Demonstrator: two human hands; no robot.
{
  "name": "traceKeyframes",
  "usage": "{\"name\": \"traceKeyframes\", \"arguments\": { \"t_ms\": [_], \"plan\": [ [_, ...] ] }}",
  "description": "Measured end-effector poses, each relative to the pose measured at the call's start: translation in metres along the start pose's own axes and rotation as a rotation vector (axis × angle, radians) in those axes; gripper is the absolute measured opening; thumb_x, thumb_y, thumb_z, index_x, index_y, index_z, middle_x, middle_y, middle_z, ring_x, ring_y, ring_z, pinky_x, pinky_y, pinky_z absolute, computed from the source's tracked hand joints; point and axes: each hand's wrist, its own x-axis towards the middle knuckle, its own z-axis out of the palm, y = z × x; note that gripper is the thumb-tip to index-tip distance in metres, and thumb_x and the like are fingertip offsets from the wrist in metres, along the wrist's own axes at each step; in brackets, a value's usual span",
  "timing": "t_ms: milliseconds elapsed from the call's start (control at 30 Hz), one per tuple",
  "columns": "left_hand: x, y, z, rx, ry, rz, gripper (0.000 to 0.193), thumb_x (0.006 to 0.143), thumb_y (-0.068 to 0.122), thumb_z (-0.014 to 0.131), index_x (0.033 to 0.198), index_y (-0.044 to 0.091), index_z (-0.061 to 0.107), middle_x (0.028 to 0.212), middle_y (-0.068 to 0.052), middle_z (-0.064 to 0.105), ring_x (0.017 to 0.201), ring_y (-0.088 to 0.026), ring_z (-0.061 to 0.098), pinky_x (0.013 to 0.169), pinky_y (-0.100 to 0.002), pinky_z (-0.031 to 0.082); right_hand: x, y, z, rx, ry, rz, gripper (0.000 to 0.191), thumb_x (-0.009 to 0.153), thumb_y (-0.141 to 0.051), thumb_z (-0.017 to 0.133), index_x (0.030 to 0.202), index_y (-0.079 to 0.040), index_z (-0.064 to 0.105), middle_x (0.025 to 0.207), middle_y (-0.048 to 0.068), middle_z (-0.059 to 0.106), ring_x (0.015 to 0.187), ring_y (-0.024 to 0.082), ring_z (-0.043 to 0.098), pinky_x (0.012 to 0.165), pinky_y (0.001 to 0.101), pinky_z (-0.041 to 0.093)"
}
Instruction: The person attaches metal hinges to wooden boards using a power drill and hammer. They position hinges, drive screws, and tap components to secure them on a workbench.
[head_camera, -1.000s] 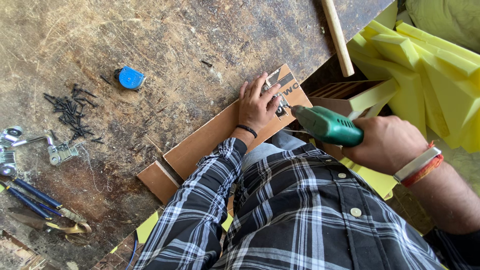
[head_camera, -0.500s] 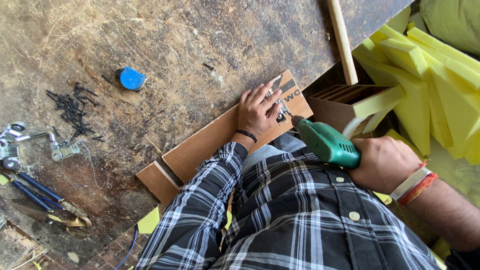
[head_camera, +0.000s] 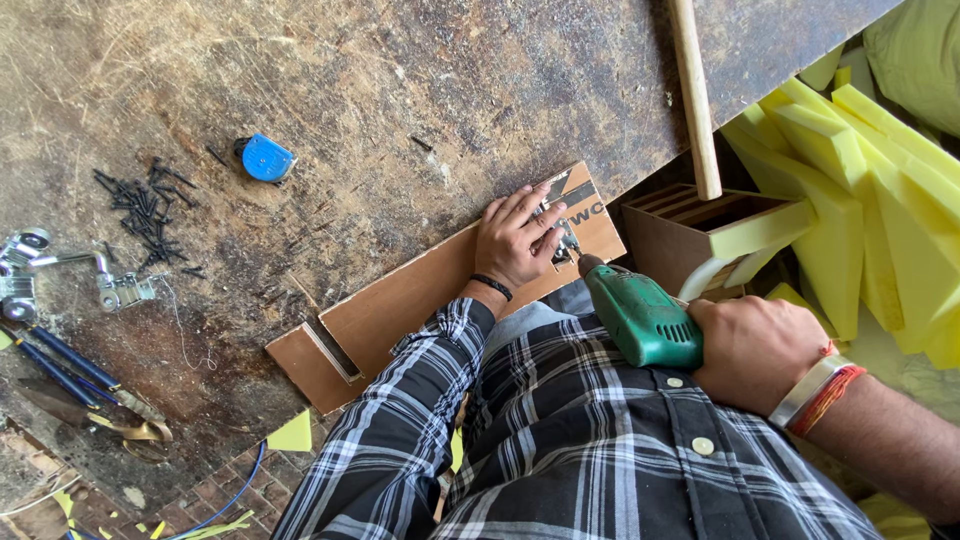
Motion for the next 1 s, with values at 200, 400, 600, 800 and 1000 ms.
{"name": "traceKeyframes", "arguments": {
  "t_ms": [200,400,600,800,1000],
  "plan": [
    [0.000,0.000,0.000,-0.031,0.004,-0.008,0.029,0.098,0.038,0.066,0.120,0.023,0.078,0.141,-0.008,0.067,0.129,-0.031,0.063,0.110,-0.046,0.045,0.005,-0.001,0.000,0.005,0.014,-0.021,0.037,0.082,-0.034,0.068,0.114,-0.016,0.065,0.096,0.008,0.078,0.092,0.025,0.078,0.085,0.0417,0.064],
    [0.001,0.001,-0.001,-0.045,0.003,0.007,0.030,0.098,0.037,0.066,0.121,0.022,0.078,0.141,-0.010,0.066,0.129,-0.032,0.063,0.110,-0.046,0.045,0.007,-0.004,0.002,0.025,0.065,-0.011,0.031,0.078,-0.031,0.069,0.107,-0.019,0.070,0.098,0.008,0.077,0.093,0.026,0.077,0.086,0.0421,0.063],
    [0.001,0.002,-0.003,-0.038,-0.003,0.003,0.029,0.097,0.036,0.067,0.120,0.021,0.078,0.140,-0.010,0.067,0.128,-0.033,0.063,0.109,-0.047,0.045,0.010,-0.005,0.003,0.059,0.061,0.001,0.029,0.078,-0.035,0.070,0.103,-0.020,0.073,0.094,0.006,0.078,0.091,0.025,0.079,0.085,0.0406,0.064],
    [0.001,0.003,-0.004,-0.050,0.007,0.001,0.027,0.096,0.035,0.068,0.116,0.020,0.079,0.137,-0.010,0.068,0.127,-0.032,0.063,0.110,-0.047,0.046,0.012,0.003,0.001,-0.028,0.237,-0.089,0.059,0.066,-0.038,0.077,0.123,-0.031,0.066,0.088,0.007,0.078,0.084,0.027,0.076,0.077,0.0412,0.062],
    [0.000,0.006,-0.005,-0.045,0.022,0.002,0.025,0.095,0.032,0.069,0.113,0.018,0.079,0.133,-0.010,0.070,0.126,-0.032,0.064,0.109,-0.047,0.046,0.011,0.001,0.008,-0.037,0.106,-0.016,0.033,0.074,-0.035,0.071,0.103,-0.020,0.069,0.091,0.007,0.079,0.085,0.024,0.079,0.079,0.0400,0.065]
  ]
}}
